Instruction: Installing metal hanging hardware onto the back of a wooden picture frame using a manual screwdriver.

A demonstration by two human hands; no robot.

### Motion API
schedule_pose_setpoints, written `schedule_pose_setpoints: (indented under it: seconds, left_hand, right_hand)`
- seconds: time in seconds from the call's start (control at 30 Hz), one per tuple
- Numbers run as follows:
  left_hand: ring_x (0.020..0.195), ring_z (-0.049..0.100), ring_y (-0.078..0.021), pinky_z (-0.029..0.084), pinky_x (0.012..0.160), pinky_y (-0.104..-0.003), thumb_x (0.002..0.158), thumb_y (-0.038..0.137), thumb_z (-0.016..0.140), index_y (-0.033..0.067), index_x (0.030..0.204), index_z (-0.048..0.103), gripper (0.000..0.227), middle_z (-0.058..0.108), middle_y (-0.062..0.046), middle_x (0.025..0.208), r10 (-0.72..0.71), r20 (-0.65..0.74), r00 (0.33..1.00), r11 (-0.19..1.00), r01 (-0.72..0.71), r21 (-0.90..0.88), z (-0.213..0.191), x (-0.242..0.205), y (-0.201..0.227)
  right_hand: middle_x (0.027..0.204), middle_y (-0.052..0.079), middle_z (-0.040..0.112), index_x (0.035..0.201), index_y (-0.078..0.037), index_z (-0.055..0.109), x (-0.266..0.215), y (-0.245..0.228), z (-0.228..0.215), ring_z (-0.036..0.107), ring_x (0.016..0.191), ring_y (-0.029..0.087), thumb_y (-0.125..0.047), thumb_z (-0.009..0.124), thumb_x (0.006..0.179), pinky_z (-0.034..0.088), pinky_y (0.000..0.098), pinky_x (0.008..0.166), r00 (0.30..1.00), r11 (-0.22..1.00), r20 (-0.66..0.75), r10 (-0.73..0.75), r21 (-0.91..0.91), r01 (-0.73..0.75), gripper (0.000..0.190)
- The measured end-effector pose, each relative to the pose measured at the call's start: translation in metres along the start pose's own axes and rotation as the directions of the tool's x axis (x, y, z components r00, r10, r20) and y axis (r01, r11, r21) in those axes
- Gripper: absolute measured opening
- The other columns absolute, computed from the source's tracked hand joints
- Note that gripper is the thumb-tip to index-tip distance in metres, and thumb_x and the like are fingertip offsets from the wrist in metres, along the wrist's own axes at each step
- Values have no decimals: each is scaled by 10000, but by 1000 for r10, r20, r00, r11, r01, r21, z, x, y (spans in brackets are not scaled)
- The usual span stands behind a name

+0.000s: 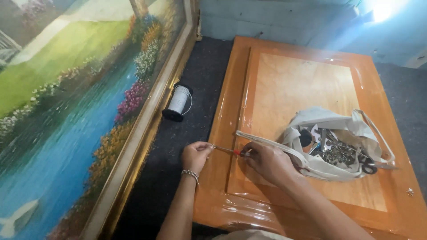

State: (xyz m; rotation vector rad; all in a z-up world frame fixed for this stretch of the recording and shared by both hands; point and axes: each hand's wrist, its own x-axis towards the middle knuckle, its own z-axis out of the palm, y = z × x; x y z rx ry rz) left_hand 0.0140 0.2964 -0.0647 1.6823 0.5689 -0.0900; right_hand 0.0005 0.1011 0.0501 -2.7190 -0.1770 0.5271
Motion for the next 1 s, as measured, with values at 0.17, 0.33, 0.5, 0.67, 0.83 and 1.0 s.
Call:
schedule_pose_setpoints:
  seconds: [0.17,0.33,0.5,0.67,0.83,1.0]
  left_hand:
    - [501,597,-88,449,474,-185,651,190,689,135,831,710,189,683,-45,727,-5,2,1000,998,5,56,0,1,2]
    - [492,599,-93,450,475,-187,641,202,694,123,831,708,206,681,-44,711,12,-2,1000,997,-12,76,-2,-8,9]
    - [532,625,-125,466,527,-217,659,200,667,153,806,711,161,682,-9,689,106,-40,994,967,-94,239,2,-17,18]
    - [731,655,-199,510,654,-290,684,247,647,229,777,703,111,685,32,727,199,-43,979,887,-161,433,26,-2,18]
    - [780,644,-236,512,700,-351,679,265,648,243,772,699,108,682,29,730,339,16,941,823,-305,480,71,-14,47]
    - [848,637,-200,489,772,-333,720,351,594,309,811,683,134,683,104,803,271,171,947,777,-320,541,102,-56,90]
  right_hand:
    - [1025,-65,655,1022,-384,548,10,7,8,583,1018,227,-362,539,762,482,398,847,1000,1000,27,11,-19,-11,261]
    - [1016,-35,660,1032,-342,560,10,1,8,588,1007,252,-323,541,770,480,409,844,1000,1000,16,11,-24,-10,263]
    - [929,-5,679,977,-313,599,16,8,16,626,911,265,-296,565,735,517,405,782,997,997,-40,-64,-39,63,245]
    - [897,35,662,941,-298,612,11,21,24,636,833,304,-322,564,725,527,426,728,984,999,-172,-37,-13,35,222]
    - [899,89,649,958,-221,611,-19,43,1,622,860,335,-293,557,767,512,436,753,960,994,-268,85,90,-63,211]
    - [874,71,660,984,-220,616,-45,79,-5,638,851,294,-307,560,782,523,414,722,901,947,-339,272,263,-187,227]
